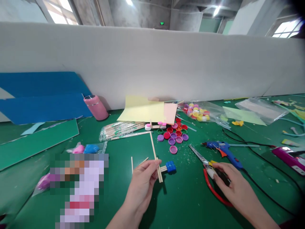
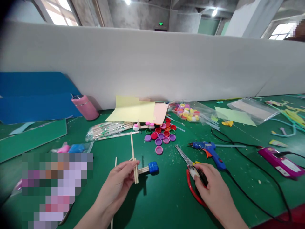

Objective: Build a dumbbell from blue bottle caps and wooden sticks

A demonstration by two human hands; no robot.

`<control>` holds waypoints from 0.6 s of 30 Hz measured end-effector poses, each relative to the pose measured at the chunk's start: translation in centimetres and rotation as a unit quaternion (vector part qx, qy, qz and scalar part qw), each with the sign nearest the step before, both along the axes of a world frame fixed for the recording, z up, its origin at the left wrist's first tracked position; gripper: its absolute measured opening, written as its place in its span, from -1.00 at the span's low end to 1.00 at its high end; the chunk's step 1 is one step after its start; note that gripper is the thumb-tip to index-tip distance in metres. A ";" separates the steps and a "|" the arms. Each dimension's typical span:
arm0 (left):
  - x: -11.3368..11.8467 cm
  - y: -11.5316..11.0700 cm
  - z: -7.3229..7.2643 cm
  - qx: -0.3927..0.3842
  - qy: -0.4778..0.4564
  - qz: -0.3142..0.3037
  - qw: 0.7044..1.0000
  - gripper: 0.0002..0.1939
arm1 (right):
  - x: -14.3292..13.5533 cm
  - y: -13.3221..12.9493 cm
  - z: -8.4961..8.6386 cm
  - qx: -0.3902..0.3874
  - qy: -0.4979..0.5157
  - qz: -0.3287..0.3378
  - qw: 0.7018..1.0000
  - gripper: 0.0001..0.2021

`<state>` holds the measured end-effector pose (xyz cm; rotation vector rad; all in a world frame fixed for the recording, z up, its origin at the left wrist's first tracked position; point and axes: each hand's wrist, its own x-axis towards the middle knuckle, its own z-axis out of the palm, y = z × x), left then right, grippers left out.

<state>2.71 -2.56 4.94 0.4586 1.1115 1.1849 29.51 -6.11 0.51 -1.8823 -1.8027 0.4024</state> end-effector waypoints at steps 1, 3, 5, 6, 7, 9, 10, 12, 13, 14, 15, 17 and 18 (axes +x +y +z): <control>0.0 0.0 0.1 -0.001 0.001 0.000 1.000 -0.83 | 0.5 -0.2 -0.4 0.013 -0.025 -0.003 1.000 -0.73; 0.1 0.1 0.3 0.000 0.002 0.000 1.000 -0.84 | 1.1 -0.3 -0.9 0.016 -0.057 0.005 0.998 -0.68; 0.1 0.2 0.5 0.004 0.005 -0.009 1.000 -0.85 | 1.2 -0.3 -1.1 -0.010 -0.081 0.013 0.997 -0.63; 0.1 0.2 0.5 0.006 0.008 -0.017 1.000 -0.86 | 1.2 -0.2 -1.1 -0.030 -0.093 0.012 0.995 -0.59; 0.1 0.2 0.6 0.009 0.012 -0.026 1.000 -0.86 | 1.2 -0.1 -1.0 -0.051 -0.105 0.007 0.993 -0.56; 0.0 0.0 0.7 0.019 0.016 -0.046 0.999 -0.88 | 1.2 0.2 -0.7 -0.088 -0.117 -0.016 0.989 -0.53; -0.1 0.0 0.8 0.024 0.015 -0.058 0.998 -0.88 | 1.4 0.4 -0.6 -0.103 -0.114 -0.031 0.988 -0.54; -0.3 -0.3 1.1 0.029 0.008 -0.082 0.996 -0.88 | 1.7 0.5 -0.3 -0.121 -0.085 -0.049 0.988 -0.58; -0.4 -0.4 1.2 0.027 0.004 -0.094 0.995 -0.87 | 1.9 0.6 -0.2 -0.123 -0.059 -0.048 0.989 -0.60; -0.4 -0.5 1.2 0.024 0.002 -0.104 0.994 -0.87 | 2.0 0.6 0.0 -0.121 -0.029 -0.040 0.991 -0.61; -0.5 -0.6 1.2 0.022 0.000 -0.114 0.993 -0.86 | 1.9 0.6 0.2 -0.115 0.003 -0.023 0.993 -0.61; -0.7 -0.7 1.1 0.022 -0.003 -0.130 0.991 -0.86 | 1.3 0.6 0.7 -0.105 0.054 0.021 0.993 -0.59; -0.8 -0.7 0.9 0.025 -0.004 -0.138 0.990 -0.86 | 0.8 0.6 1.1 -0.102 0.068 0.042 0.991 -0.58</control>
